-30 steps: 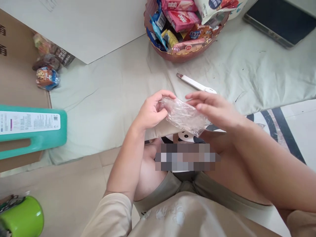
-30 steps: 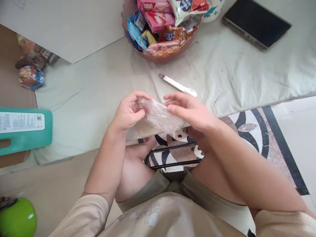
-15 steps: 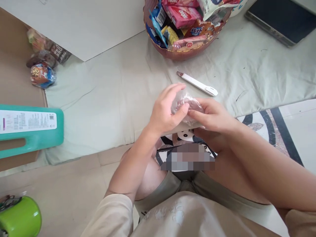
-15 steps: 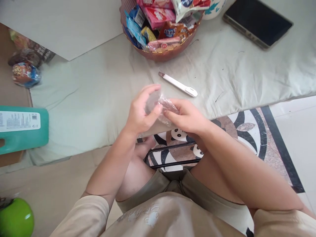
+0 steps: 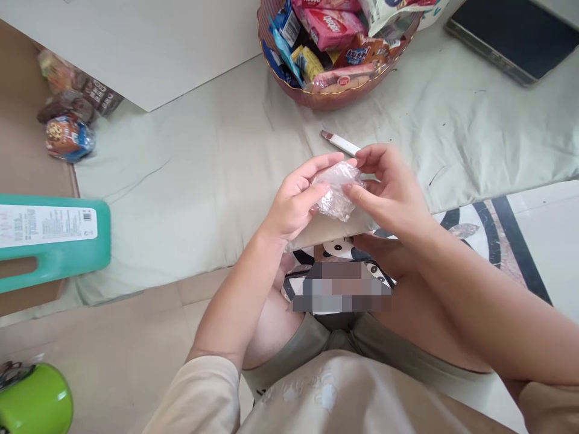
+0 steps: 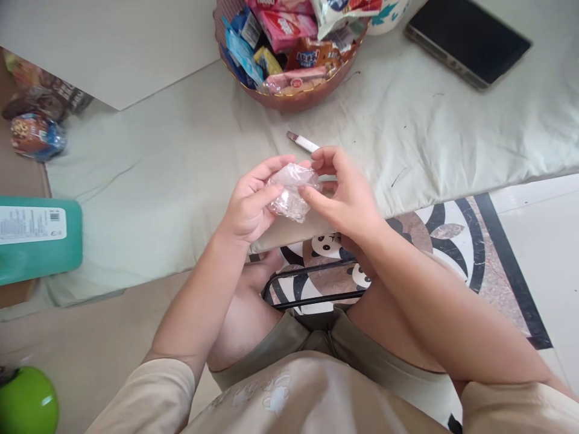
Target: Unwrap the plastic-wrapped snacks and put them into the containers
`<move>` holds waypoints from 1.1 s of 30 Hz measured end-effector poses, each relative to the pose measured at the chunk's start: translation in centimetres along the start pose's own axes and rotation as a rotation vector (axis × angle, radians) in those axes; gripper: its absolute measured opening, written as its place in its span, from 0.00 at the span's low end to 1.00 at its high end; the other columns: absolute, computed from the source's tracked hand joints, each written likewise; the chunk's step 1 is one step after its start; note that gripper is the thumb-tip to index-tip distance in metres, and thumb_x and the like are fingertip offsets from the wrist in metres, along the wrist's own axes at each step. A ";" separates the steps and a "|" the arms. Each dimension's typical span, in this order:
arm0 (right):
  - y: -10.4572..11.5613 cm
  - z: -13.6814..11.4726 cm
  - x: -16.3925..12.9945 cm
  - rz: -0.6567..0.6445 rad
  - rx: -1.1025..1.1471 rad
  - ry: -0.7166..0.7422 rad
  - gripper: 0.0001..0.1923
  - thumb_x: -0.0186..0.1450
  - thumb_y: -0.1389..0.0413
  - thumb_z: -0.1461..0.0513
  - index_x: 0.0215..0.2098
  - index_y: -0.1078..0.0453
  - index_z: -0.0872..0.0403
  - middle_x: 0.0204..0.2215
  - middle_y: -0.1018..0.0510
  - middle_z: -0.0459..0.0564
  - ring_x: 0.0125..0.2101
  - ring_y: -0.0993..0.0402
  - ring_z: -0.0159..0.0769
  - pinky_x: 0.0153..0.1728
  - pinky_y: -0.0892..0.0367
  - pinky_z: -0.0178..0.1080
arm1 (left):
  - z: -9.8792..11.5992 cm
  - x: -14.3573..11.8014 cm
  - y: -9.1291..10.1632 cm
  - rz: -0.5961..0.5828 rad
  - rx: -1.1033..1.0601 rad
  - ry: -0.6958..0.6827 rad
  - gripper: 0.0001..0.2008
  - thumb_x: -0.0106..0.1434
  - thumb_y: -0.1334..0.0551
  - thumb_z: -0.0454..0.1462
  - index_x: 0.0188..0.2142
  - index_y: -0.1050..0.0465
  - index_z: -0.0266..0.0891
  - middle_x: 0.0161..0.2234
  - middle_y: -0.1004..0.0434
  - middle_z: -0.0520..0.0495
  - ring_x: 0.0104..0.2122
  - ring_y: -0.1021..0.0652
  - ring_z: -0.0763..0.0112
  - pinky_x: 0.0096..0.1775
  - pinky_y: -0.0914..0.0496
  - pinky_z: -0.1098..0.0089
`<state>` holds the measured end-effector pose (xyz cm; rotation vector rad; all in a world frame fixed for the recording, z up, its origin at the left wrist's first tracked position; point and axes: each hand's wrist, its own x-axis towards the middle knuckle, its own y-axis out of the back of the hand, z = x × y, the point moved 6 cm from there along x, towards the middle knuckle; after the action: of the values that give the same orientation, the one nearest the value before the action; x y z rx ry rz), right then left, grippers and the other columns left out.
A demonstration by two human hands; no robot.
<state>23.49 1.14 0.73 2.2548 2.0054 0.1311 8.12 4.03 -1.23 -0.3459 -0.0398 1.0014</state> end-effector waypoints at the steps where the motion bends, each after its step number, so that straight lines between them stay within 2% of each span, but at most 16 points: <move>1: -0.1 0.1 0.0 -0.010 -0.002 -0.011 0.15 0.59 0.34 0.59 0.44 0.28 0.51 0.42 0.21 0.50 0.42 0.24 0.38 0.37 0.28 0.38 | -0.1 0.0 0.0 0.000 -0.011 0.021 0.21 0.66 0.33 0.48 0.56 0.25 0.47 0.57 0.19 0.46 0.53 0.18 0.53 0.51 0.22 0.57; 4: -0.3 0.2 0.1 -0.037 -0.054 -0.071 0.06 0.63 0.38 0.59 0.35 0.28 0.52 0.28 0.25 0.45 0.29 0.30 0.32 0.30 0.36 0.37 | -0.2 0.1 0.3 0.078 0.032 0.006 0.23 0.63 0.31 0.51 0.54 0.25 0.46 0.54 0.19 0.45 0.52 0.18 0.56 0.51 0.22 0.60; 6: -0.1 0.1 0.3 -0.015 -0.087 -0.098 0.07 0.64 0.39 0.60 0.30 0.30 0.53 0.23 0.30 0.42 0.25 0.37 0.30 0.27 0.41 0.37 | -0.4 0.3 0.8 0.161 0.080 0.000 0.26 0.59 0.28 0.53 0.52 0.25 0.44 0.52 0.19 0.45 0.51 0.18 0.59 0.50 0.23 0.63; 9: 0.0 0.2 0.7 0.011 -0.020 -0.137 0.09 0.67 0.42 0.59 0.30 0.31 0.53 0.23 0.30 0.42 0.25 0.37 0.29 0.28 0.42 0.36 | -0.8 0.5 1.2 0.241 0.113 0.047 0.30 0.54 0.24 0.54 0.49 0.26 0.42 0.46 0.17 0.44 0.42 0.17 0.64 0.44 0.22 0.67; 13: 0.0 0.3 1.2 0.025 0.028 -0.099 0.10 0.67 0.42 0.55 0.39 0.27 0.53 0.30 0.24 0.44 0.30 0.31 0.31 0.32 0.39 0.37 | -0.1 0.6 0.7 0.262 0.229 0.004 0.29 0.55 0.25 0.54 0.48 0.27 0.42 0.36 0.19 0.48 0.30 0.21 0.71 0.33 0.24 0.70; 16: -0.1 0.2 1.7 0.006 -0.025 -0.068 0.14 0.68 0.43 0.52 0.31 0.30 0.54 0.24 0.28 0.43 0.26 0.36 0.29 0.29 0.43 0.36 | 0.8 0.6 -0.3 0.229 0.322 -0.079 0.28 0.58 0.26 0.50 0.53 0.30 0.45 0.35 0.21 0.50 0.27 0.22 0.73 0.31 0.26 0.72; 18: 0.0 0.3 2.2 0.008 0.023 -0.094 0.18 0.68 0.45 0.52 0.26 0.34 0.53 0.20 0.32 0.42 0.24 0.39 0.28 0.27 0.45 0.36 | 1.3 0.6 -0.9 0.209 0.369 -0.143 0.26 0.58 0.27 0.45 0.53 0.30 0.47 0.36 0.22 0.51 0.29 0.22 0.74 0.32 0.26 0.73; 22: 0.0 0.5 2.9 -0.077 0.240 -0.191 0.16 0.67 0.44 0.53 0.25 0.33 0.53 0.19 0.32 0.41 0.21 0.39 0.26 0.24 0.45 0.34 | 2.0 0.3 -1.6 0.208 0.482 -0.175 0.09 0.59 0.30 0.39 0.39 0.25 0.42 0.34 0.22 0.51 0.29 0.23 0.75 0.35 0.25 0.73; 25: 0.6 0.1 3.6 -0.107 0.305 -0.219 0.12 0.64 0.39 0.54 0.29 0.29 0.54 0.16 0.32 0.39 0.18 0.39 0.26 0.22 0.44 0.33 | 2.4 0.0 -1.2 0.270 0.503 -0.139 0.09 0.56 0.28 0.39 0.35 0.24 0.40 0.31 0.22 0.51 0.27 0.24 0.75 0.32 0.27 0.73; 27: 1.7 0.0 4.2 -0.025 0.371 -0.261 0.06 0.64 0.40 0.58 0.34 0.27 0.53 0.15 0.32 0.38 0.17 0.38 0.26 0.21 0.43 0.32 | 3.1 0.3 -0.8 0.323 0.507 -0.154 0.11 0.54 0.27 0.39 0.34 0.25 0.40 0.28 0.24 0.52 0.25 0.26 0.76 0.28 0.30 0.74; 29: 3.2 0.2 4.7 0.139 0.477 -0.324 0.03 0.66 0.44 0.62 0.37 0.28 0.53 0.16 0.32 0.37 0.16 0.39 0.25 0.20 0.43 0.31 | 4.5 1.7 -0.4 0.377 0.521 -0.217 0.14 0.54 0.26 0.39 0.37 0.26 0.42 0.28 0.26 0.54 0.24 0.26 0.76 0.27 0.31 0.74; 30: 4.0 0.3 4.8 0.224 0.533 -0.348 0.04 0.67 0.46 0.63 0.38 0.29 0.52 0.16 0.32 0.36 0.16 0.40 0.25 0.20 0.44 0.31 | 5.5 2.9 -0.4 0.385 0.535 -0.259 0.17 0.53 0.25 0.39 0.40 0.26 0.43 0.31 0.25 0.53 0.26 0.26 0.75 0.28 0.31 0.74; 32: 5.2 0.4 4.9 0.338 0.617 -0.363 0.04 0.67 0.47 0.64 0.38 0.31 0.52 0.16 0.34 0.36 0.16 0.42 0.24 0.19 0.47 0.30 | 8.4 6.6 -1.1 0.359 0.549 -0.367 0.26 0.46 0.23 0.37 0.44 0.26 0.45 0.43 0.22 0.51 0.35 0.22 0.72 0.35 0.28 0.72; 33: 5.6 0.3 5.0 0.364 0.642 -0.360 0.04 0.67 0.47 0.64 0.38 0.31 0.52 0.17 0.35 0.35 0.16 0.42 0.24 0.19 0.47 0.30 | 10.2 8.8 -2.1 0.286 0.591 -0.450 0.26 0.46 0.23 0.36 0.46 0.25 0.43 0.46 0.23 0.48 0.38 0.22 0.70 0.37 0.28 0.70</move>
<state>29.60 5.42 1.13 2.7187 1.5738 -0.9428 12.68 13.07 7.89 0.4292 -0.0999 1.3052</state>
